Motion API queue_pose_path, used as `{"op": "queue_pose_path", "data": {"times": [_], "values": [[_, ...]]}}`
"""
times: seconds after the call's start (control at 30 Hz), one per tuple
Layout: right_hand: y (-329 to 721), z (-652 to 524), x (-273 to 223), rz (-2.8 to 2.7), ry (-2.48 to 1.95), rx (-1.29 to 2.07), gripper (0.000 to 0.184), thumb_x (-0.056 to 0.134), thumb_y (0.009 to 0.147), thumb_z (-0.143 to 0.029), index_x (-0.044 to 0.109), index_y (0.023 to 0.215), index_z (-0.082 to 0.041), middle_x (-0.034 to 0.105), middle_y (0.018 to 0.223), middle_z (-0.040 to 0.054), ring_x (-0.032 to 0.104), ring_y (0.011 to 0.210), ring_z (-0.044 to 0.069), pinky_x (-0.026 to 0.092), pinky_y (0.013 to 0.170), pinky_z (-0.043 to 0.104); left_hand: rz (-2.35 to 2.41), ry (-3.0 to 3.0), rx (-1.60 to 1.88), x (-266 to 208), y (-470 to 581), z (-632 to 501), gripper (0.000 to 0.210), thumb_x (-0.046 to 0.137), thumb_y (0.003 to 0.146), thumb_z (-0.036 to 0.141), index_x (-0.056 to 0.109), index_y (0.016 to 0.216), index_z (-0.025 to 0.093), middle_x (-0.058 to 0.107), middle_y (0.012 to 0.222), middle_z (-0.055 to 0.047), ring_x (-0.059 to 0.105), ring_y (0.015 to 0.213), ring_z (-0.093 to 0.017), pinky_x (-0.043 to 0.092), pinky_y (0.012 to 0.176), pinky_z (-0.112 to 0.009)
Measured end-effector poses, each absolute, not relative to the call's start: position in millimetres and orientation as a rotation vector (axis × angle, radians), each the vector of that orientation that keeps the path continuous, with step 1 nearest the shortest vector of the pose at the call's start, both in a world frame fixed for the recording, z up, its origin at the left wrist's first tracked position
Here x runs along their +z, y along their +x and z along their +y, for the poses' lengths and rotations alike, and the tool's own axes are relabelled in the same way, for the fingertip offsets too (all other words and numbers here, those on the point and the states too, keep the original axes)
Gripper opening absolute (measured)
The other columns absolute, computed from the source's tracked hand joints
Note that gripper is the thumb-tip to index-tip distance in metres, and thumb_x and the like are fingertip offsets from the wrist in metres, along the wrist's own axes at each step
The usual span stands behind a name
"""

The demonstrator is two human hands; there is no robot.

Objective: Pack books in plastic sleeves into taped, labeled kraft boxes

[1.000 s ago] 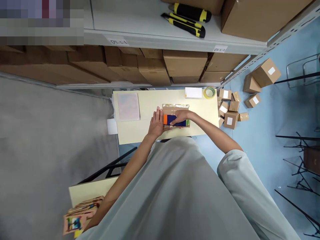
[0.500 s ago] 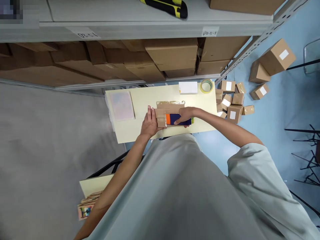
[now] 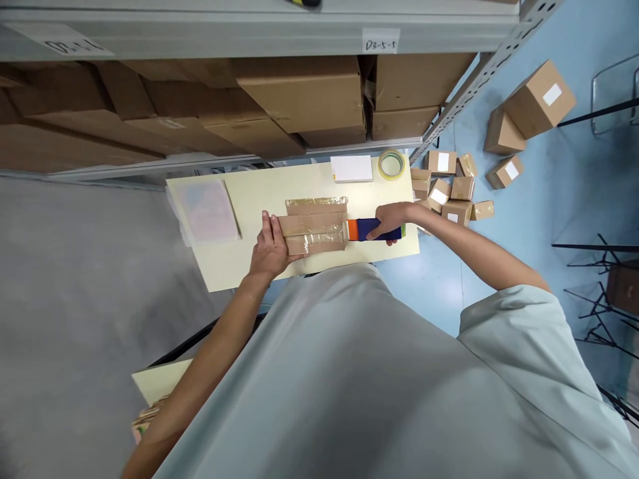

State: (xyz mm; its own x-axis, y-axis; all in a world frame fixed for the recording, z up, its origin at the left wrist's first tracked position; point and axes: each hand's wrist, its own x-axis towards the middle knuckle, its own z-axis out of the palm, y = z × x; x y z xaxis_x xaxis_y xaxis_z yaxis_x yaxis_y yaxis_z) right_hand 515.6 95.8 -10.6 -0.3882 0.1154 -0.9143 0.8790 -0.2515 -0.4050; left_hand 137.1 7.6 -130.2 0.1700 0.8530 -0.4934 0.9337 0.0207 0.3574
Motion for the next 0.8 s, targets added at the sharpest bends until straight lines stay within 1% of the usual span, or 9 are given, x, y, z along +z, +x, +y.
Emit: {"op": "queue_pose_path", "data": {"times": [0.13, 0.3, 0.47, 0.57, 0.67, 0.73, 0.8], "values": [[529, 92, -22, 1.397, 1.239, -1.743, 0.062, 0.087, 0.077, -0.079, 0.075, 0.075, -0.018, 0.079, 0.071, 0.0081, 0.076, 0.069, 0.023, 0.057, 0.068, 0.033, 1.703, 1.849, -0.226, -127, 141, 9, 0.134, 0.075, 0.087, 0.073, 0.01, 0.176, -0.004, 0.002, 0.184, -0.034, 0.028, 0.163, -0.059, 0.038, 0.126, -0.074], [521, 95, -45, 1.384, 1.217, -1.736, 0.066, 0.092, 0.071, -0.077, 0.076, 0.081, -0.015, 0.079, 0.07, 0.0085, 0.076, 0.067, 0.022, 0.057, 0.067, 0.033, 1.702, 1.87, -0.287, -127, 141, 11, 0.14, 0.078, 0.083, 0.075, 0.007, 0.177, -0.002, 0.0, 0.184, -0.033, 0.031, 0.161, -0.059, 0.042, 0.123, -0.074], [505, 100, -62, 1.392, 1.241, -1.674, 0.064, 0.092, 0.076, -0.072, 0.075, 0.09, -0.012, 0.079, 0.069, 0.0088, 0.075, 0.062, 0.021, 0.057, 0.063, 0.032, 1.703, 1.899, -0.332, -129, 141, 11, 0.152, 0.084, 0.076, 0.078, 0.004, 0.177, -0.002, -0.001, 0.183, -0.035, 0.034, 0.159, -0.06, 0.045, 0.121, -0.074], [496, 100, -63, 1.421, 1.241, -1.649, 0.061, 0.092, 0.078, -0.068, 0.075, 0.092, -0.011, 0.08, 0.072, 0.0101, 0.074, 0.06, 0.021, 0.058, 0.062, 0.033, 1.714, 1.916, -0.34, -130, 141, 10, 0.152, 0.083, 0.075, 0.08, 0.004, 0.177, 0.0, -0.001, 0.184, -0.035, 0.035, 0.159, -0.059, 0.046, 0.121, -0.073], [484, 95, -57, 1.522, 1.252, -1.561, 0.05, 0.088, 0.085, -0.062, 0.076, 0.094, -0.014, 0.079, 0.069, 0.0076, 0.076, 0.063, 0.023, 0.058, 0.066, 0.033, 1.724, 1.929, -0.35, -131, 141, 10, 0.151, 0.082, 0.076, 0.082, 0.004, 0.178, 0.002, -0.002, 0.184, -0.034, 0.036, 0.159, -0.058, 0.047, 0.12, -0.072], [475, 88, -54, 1.62, 1.312, -1.424, 0.036, 0.084, 0.091, -0.051, 0.077, 0.095, -0.016, 0.078, 0.065, 0.0062, 0.079, 0.069, 0.025, 0.059, 0.072, 0.034, 1.723, 1.934, -0.356, -131, 141, 10, 0.153, 0.082, 0.074, 0.083, 0.005, 0.178, 0.002, -0.002, 0.184, -0.034, 0.037, 0.158, -0.057, 0.048, 0.12, -0.071], [464, 79, -55, 1.689, 1.4, -1.247, 0.023, 0.079, 0.095, -0.039, 0.078, 0.1, -0.016, 0.078, 0.066, 0.0082, 0.082, 0.081, 0.03, 0.06, 0.08, 0.037, 1.714, 1.936, -0.359, -131, 141, 11, 0.155, 0.084, 0.072, 0.083, 0.005, 0.178, 0.001, -0.001, 0.183, -0.035, 0.038, 0.158, -0.057, 0.048, 0.12, -0.07]]}}
